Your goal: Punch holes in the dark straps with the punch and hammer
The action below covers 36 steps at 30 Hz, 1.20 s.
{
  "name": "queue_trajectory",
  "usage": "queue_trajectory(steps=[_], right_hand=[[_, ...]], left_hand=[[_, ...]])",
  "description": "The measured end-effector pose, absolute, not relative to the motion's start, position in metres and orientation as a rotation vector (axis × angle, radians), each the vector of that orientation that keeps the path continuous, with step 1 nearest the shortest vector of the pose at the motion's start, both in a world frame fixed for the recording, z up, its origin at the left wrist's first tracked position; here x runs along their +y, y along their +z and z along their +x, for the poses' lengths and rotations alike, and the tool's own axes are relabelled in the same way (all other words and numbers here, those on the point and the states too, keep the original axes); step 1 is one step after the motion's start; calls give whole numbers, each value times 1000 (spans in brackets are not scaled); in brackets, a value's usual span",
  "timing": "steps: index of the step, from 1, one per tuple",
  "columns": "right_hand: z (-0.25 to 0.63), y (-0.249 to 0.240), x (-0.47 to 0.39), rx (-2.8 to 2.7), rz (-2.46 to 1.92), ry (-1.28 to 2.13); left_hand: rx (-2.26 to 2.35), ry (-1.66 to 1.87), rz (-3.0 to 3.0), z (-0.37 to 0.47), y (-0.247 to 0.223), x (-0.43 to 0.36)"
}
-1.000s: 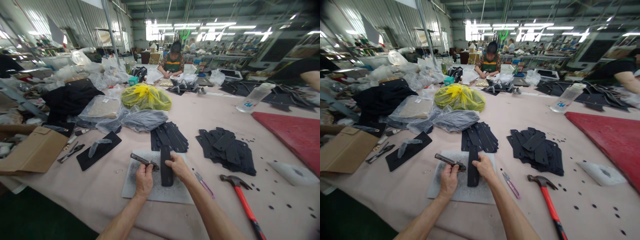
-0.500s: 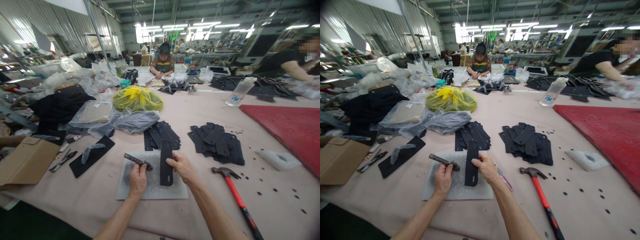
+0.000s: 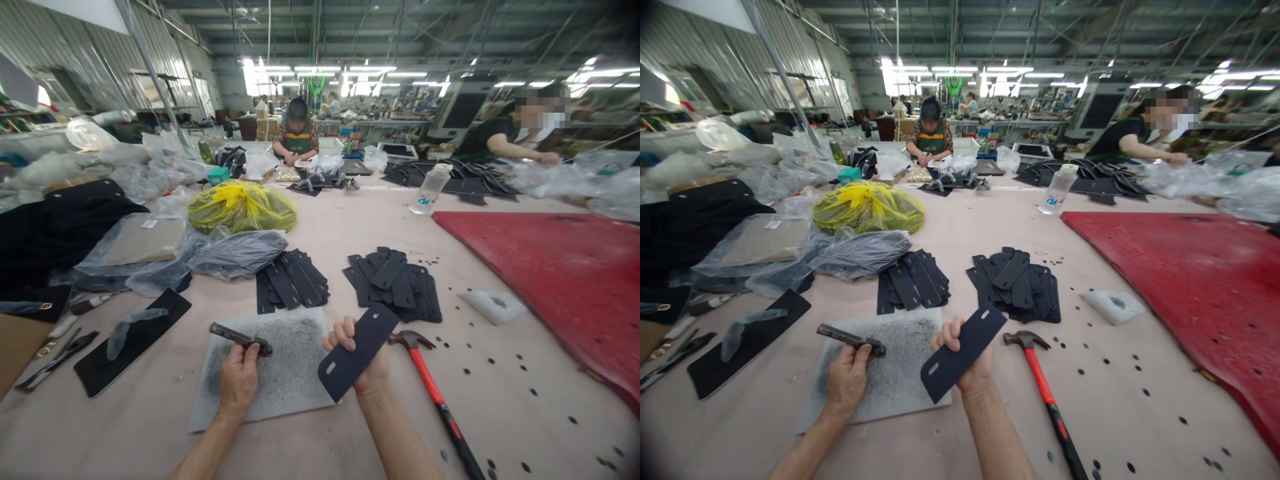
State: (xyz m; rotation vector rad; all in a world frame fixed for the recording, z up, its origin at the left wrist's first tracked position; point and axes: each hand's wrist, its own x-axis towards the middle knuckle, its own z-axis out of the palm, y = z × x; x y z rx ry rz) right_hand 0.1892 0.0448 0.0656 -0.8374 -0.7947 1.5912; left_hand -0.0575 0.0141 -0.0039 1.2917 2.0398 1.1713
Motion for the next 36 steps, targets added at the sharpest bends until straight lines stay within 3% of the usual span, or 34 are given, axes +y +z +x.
queue_trajectory(steps=[11, 20, 27, 30, 36], right_hand=[[203, 57, 51, -614, -647, 1636], [240, 36, 96, -726, -1369, 1428], [316, 67, 165, -1062, -1953, 759], [289, 73, 171, -1320, -2026, 480], [130, 40, 155, -2072, -1771, 422]], left_hand=[[2086, 1110, 1330, -53, 4, 15], [1997, 1146, 1308, -54, 0, 13], [1938, 1251, 1309, -51, -7, 12], [1928, 1277, 1307, -49, -4, 12], [1870, 1320, 1296, -47, 0, 12]])
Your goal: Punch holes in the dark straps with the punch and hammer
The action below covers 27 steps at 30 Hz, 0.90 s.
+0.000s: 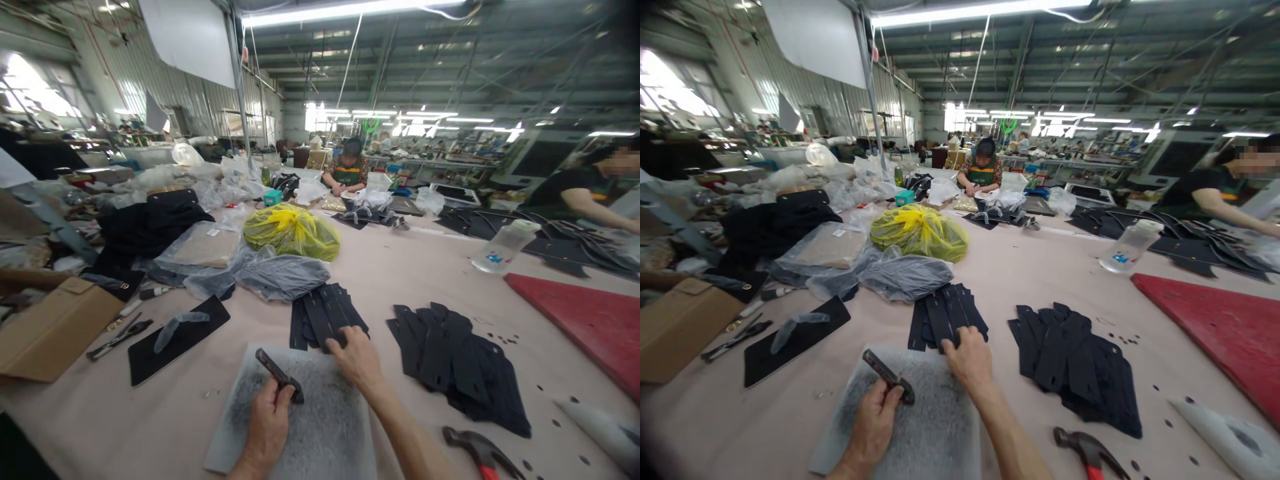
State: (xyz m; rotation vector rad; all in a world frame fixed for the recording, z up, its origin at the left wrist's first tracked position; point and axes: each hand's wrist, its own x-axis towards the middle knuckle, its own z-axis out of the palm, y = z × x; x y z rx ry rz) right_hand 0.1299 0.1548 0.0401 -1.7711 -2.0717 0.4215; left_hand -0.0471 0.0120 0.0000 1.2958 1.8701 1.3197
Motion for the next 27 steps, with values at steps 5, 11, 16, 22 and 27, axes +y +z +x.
queue_trajectory(steps=[5, 11, 16, 22, 27], right_hand=[[71, 28, 161, -2336, -1775, 206], [87, 41, 172, -2575, -1713, 3], [103, 68, 129, -2608, -1737, -178], [116, 56, 23, -2720, -1642, -228], [108, 17, -41, -2688, -1492, -31]], left_hand=[[1842, 1343, 1282, -47, -5, 12], [1810, 1366, 1265, -46, -4, 12], [1787, 1390, 1257, -47, -1, 12], [1825, 1373, 1237, -48, 2, 11], [1846, 1368, 1160, -52, -2, 10]])
